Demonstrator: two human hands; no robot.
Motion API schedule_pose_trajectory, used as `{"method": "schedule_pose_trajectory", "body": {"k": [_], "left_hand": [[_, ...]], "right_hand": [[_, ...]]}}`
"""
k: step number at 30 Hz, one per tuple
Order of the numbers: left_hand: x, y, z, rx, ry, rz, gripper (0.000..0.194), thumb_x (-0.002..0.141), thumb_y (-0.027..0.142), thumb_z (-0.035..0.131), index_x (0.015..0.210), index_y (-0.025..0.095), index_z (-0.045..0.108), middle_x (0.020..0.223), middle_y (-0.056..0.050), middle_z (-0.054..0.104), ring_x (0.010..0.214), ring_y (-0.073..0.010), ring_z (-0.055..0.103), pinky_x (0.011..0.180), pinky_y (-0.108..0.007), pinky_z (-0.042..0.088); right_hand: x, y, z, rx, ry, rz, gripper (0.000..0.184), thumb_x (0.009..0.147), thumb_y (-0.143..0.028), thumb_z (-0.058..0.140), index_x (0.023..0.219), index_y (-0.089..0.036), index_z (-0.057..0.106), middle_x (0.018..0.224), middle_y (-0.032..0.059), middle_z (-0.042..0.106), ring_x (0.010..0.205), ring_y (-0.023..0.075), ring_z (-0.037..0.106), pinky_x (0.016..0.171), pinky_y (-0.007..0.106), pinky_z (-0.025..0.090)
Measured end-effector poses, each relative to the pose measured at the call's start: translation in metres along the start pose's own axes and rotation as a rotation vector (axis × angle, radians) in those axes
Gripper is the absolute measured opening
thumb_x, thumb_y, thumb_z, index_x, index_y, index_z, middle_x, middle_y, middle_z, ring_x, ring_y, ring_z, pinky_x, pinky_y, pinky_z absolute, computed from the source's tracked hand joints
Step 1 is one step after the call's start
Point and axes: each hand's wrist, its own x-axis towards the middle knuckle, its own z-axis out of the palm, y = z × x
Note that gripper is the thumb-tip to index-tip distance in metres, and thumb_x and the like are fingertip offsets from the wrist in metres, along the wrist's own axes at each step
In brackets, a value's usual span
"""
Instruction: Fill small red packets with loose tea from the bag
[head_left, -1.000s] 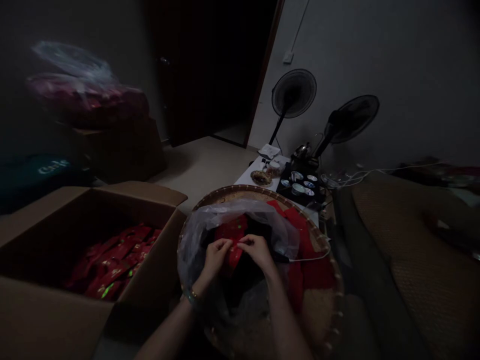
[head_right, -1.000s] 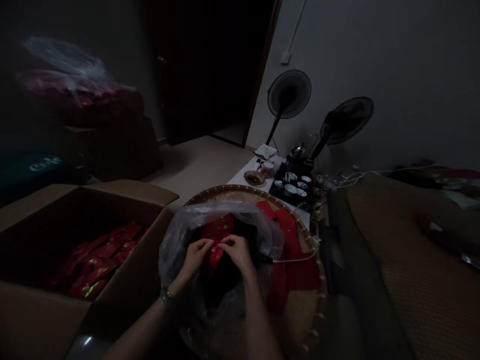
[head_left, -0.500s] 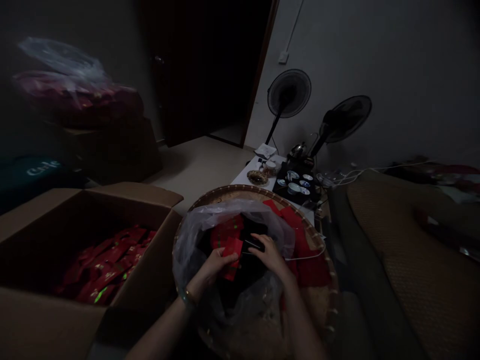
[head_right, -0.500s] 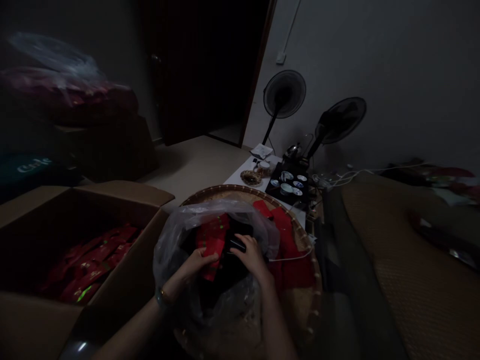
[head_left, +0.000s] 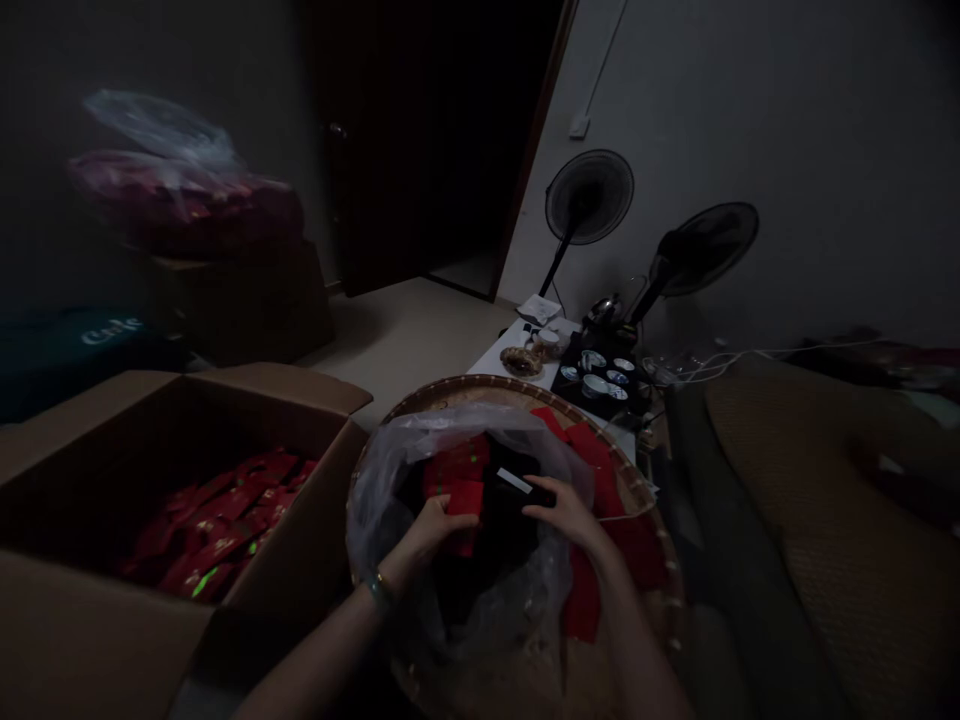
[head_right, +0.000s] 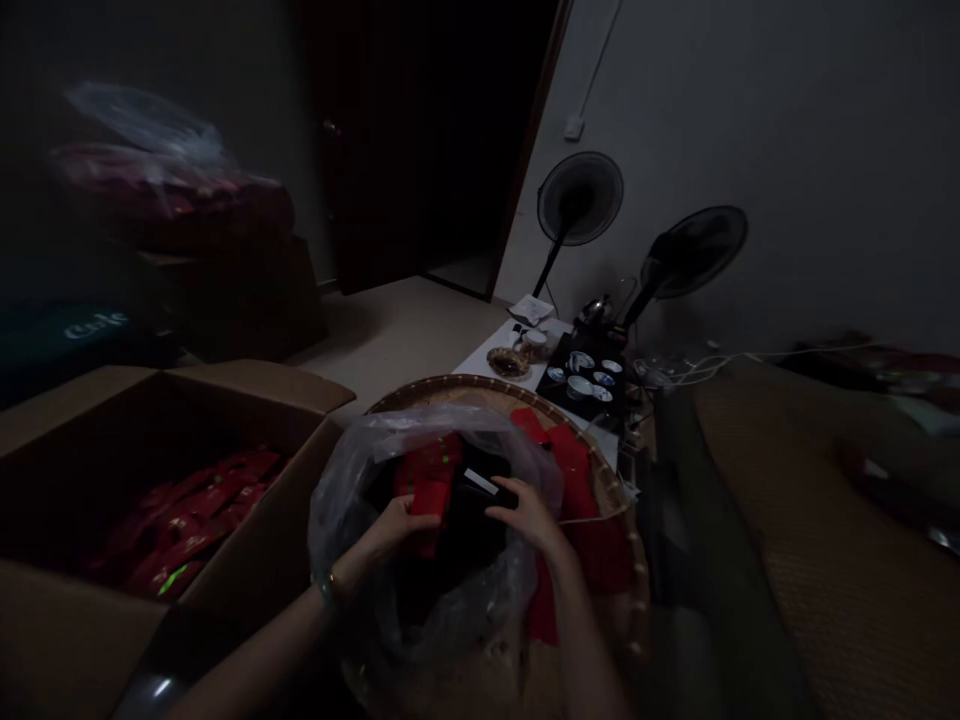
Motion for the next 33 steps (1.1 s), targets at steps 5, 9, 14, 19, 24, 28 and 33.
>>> {"method": "schedule_pose_trajectory", "body": {"k": [5, 9, 14, 19, 24, 28, 33], "left_hand": [[0.0, 0.002, 0.015, 0.042, -0.018, 0.045, 0.042, 0.04, 0.03, 0.083, 0.072, 0.01, 0.064, 0.059, 0.0, 0.06, 0.049, -0.0084, 0.05, 0.048, -0.019, 0.037], [0.0, 0.003, 0.023, 0.038, -0.049, 0.058, 0.044, 0.04, 0.03, 0.083, 0.074, 0.009, 0.065, 0.06, 0.0, 0.06, 0.05, -0.0084, 0.05, 0.05, -0.02, 0.037], [0.001, 0.002, 0.025, 0.046, -0.013, 0.065, 0.043, 0.041, 0.03, 0.083, 0.073, 0.009, 0.063, 0.061, 0.0, 0.061, 0.051, -0.0088, 0.051, 0.05, -0.02, 0.038], [-0.003, 0.0, 0.023, -0.039, -0.071, 0.028, 0.046, 0.045, 0.034, 0.083, 0.08, 0.01, 0.064, 0.067, -0.003, 0.064, 0.054, -0.0119, 0.056, 0.056, -0.023, 0.043], [0.0, 0.002, 0.017, -0.187, -0.038, 0.149, 0.045, 0.065, 0.047, 0.07, 0.093, 0.012, 0.066, 0.092, -0.008, 0.066, 0.078, -0.0157, 0.06, 0.071, -0.024, 0.044], [0.008, 0.01, 0.011, -0.153, 0.031, 0.21, 0.049, 0.067, 0.046, 0.068, 0.103, 0.013, 0.064, 0.095, -0.007, 0.066, 0.078, -0.0147, 0.058, 0.07, -0.023, 0.043], [0.012, 0.014, 0.01, -0.102, 0.017, 0.2, 0.044, 0.067, 0.042, 0.069, 0.097, 0.011, 0.066, 0.081, -0.006, 0.066, 0.064, -0.0118, 0.055, 0.062, -0.022, 0.042]], "right_hand": [[0.009, -0.029, -0.008, 0.097, -0.174, 0.03, 0.054, 0.058, -0.03, 0.074, 0.108, -0.015, 0.063, 0.107, 0.0095, 0.065, 0.098, 0.0262, 0.059, 0.086, 0.037, 0.044], [0.017, -0.042, 0.002, 0.087, -0.196, 0.016, 0.045, 0.061, -0.03, 0.072, 0.103, -0.016, 0.066, 0.101, 0.0077, 0.068, 0.091, 0.0251, 0.062, 0.081, 0.035, 0.046], [0.022, -0.044, 0.01, 0.085, -0.126, 0.018, 0.033, 0.063, -0.029, 0.069, 0.094, -0.018, 0.07, 0.095, 0.0055, 0.07, 0.09, 0.0241, 0.063, 0.083, 0.034, 0.045], [0.022, -0.047, 0.011, 0.044, -0.09, 0.029, 0.032, 0.064, -0.029, 0.069, 0.095, -0.02, 0.07, 0.094, 0.0047, 0.07, 0.089, 0.0245, 0.064, 0.08, 0.033, 0.046], [0.021, -0.049, 0.012, 0.038, -0.08, 0.041, 0.031, 0.066, -0.031, 0.068, 0.095, -0.02, 0.07, 0.094, 0.0042, 0.07, 0.088, 0.0248, 0.064, 0.08, 0.033, 0.047], [0.022, -0.048, 0.015, 0.034, -0.084, 0.034, 0.031, 0.065, -0.031, 0.069, 0.095, -0.02, 0.07, 0.096, 0.0048, 0.07, 0.09, 0.0249, 0.064, 0.081, 0.033, 0.046], [0.022, -0.048, 0.016, 0.026, -0.084, 0.022, 0.032, 0.065, -0.031, 0.07, 0.095, -0.02, 0.07, 0.097, 0.0049, 0.07, 0.09, 0.0246, 0.064, 0.083, 0.033, 0.046]]}}
